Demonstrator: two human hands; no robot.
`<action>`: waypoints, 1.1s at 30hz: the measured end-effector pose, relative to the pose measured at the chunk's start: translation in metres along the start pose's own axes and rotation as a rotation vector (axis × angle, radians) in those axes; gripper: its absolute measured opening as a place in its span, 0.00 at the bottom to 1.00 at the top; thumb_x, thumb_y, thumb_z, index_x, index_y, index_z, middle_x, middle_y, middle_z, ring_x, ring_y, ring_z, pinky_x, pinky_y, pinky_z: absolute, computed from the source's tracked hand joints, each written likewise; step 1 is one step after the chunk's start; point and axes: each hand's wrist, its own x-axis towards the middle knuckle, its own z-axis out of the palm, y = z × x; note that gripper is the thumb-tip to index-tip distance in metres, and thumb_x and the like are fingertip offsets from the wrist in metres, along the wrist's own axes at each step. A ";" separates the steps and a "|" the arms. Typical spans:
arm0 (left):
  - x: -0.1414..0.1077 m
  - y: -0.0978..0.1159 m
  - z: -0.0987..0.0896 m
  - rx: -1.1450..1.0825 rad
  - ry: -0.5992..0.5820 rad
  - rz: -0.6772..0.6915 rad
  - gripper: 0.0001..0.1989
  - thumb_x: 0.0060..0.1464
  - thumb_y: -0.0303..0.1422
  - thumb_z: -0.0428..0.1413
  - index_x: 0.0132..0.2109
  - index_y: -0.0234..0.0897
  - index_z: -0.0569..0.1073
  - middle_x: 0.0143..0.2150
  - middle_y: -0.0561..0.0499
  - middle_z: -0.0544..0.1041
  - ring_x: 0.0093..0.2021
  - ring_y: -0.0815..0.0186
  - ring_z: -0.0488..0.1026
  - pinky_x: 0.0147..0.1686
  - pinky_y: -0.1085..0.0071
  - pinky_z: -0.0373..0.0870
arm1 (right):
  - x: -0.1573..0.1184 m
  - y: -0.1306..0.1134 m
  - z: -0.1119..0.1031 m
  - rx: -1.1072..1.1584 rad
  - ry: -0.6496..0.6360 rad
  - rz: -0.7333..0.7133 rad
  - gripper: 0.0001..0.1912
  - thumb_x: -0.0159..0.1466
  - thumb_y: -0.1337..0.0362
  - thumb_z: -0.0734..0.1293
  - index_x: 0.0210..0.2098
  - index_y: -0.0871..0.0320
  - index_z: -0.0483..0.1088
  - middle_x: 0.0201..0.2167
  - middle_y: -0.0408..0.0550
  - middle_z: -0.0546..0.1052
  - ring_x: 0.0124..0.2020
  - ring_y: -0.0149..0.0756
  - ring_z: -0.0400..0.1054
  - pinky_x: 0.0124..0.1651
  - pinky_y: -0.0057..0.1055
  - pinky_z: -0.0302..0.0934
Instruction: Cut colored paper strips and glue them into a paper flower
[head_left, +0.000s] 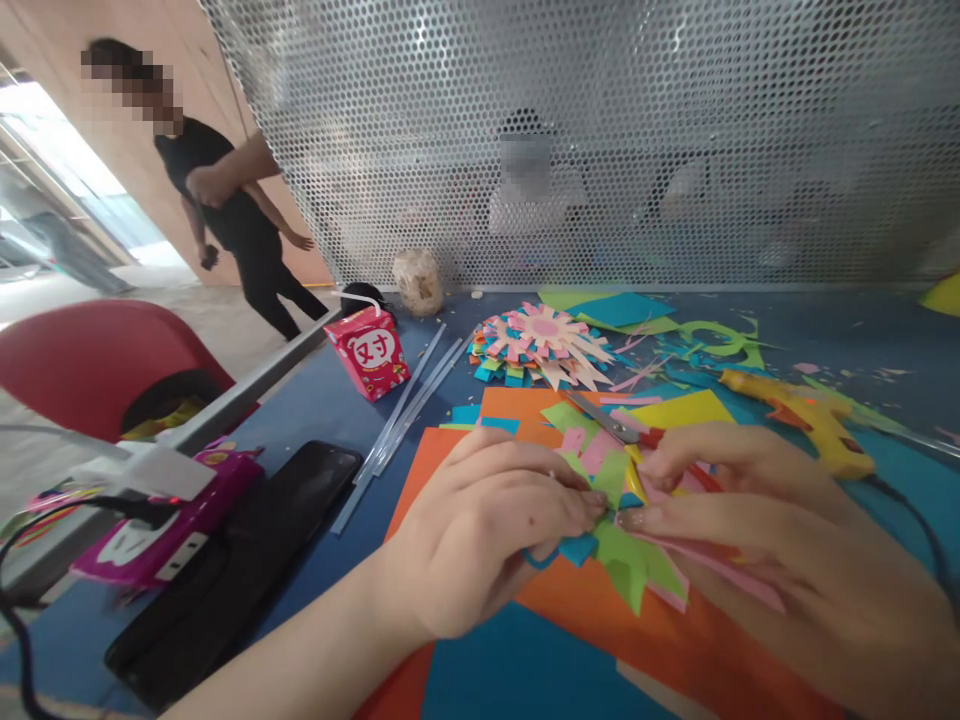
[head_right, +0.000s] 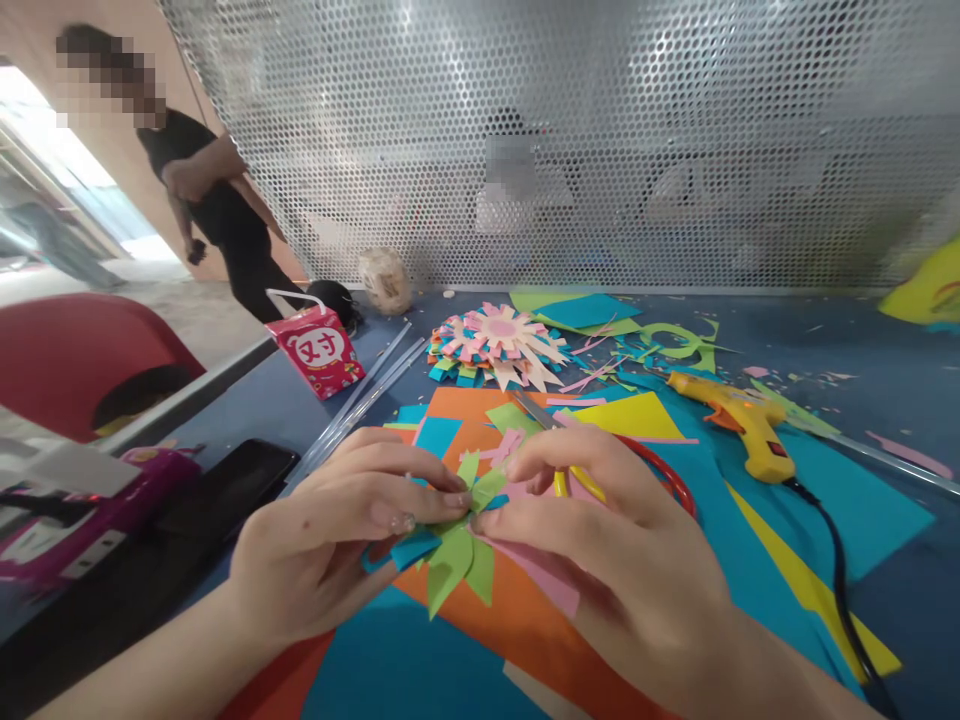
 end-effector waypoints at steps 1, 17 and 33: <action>0.000 0.000 0.000 0.000 0.001 -0.006 0.10 0.52 0.20 0.52 0.39 0.38 0.63 0.34 0.50 0.80 0.39 0.67 0.77 0.41 0.71 0.67 | 0.000 0.000 0.001 0.006 0.003 -0.003 0.17 0.58 0.76 0.61 0.42 0.50 0.66 0.43 0.45 0.64 0.42 0.30 0.65 0.45 0.23 0.65; 0.006 -0.002 0.021 -0.848 0.330 -1.057 0.21 0.42 0.21 0.62 0.39 0.39 0.60 0.27 0.60 0.74 0.27 0.75 0.73 0.30 0.78 0.71 | 0.011 0.002 0.018 0.220 0.135 0.569 0.08 0.58 0.59 0.66 0.36 0.54 0.72 0.35 0.47 0.77 0.34 0.35 0.73 0.34 0.29 0.70; -0.002 -0.002 0.027 -0.642 0.213 -0.973 0.21 0.43 0.24 0.62 0.42 0.40 0.61 0.32 0.55 0.73 0.30 0.71 0.74 0.30 0.74 0.70 | 0.015 0.001 0.018 0.227 0.173 0.505 0.03 0.56 0.69 0.65 0.29 0.55 0.71 0.28 0.44 0.77 0.29 0.32 0.73 0.29 0.25 0.68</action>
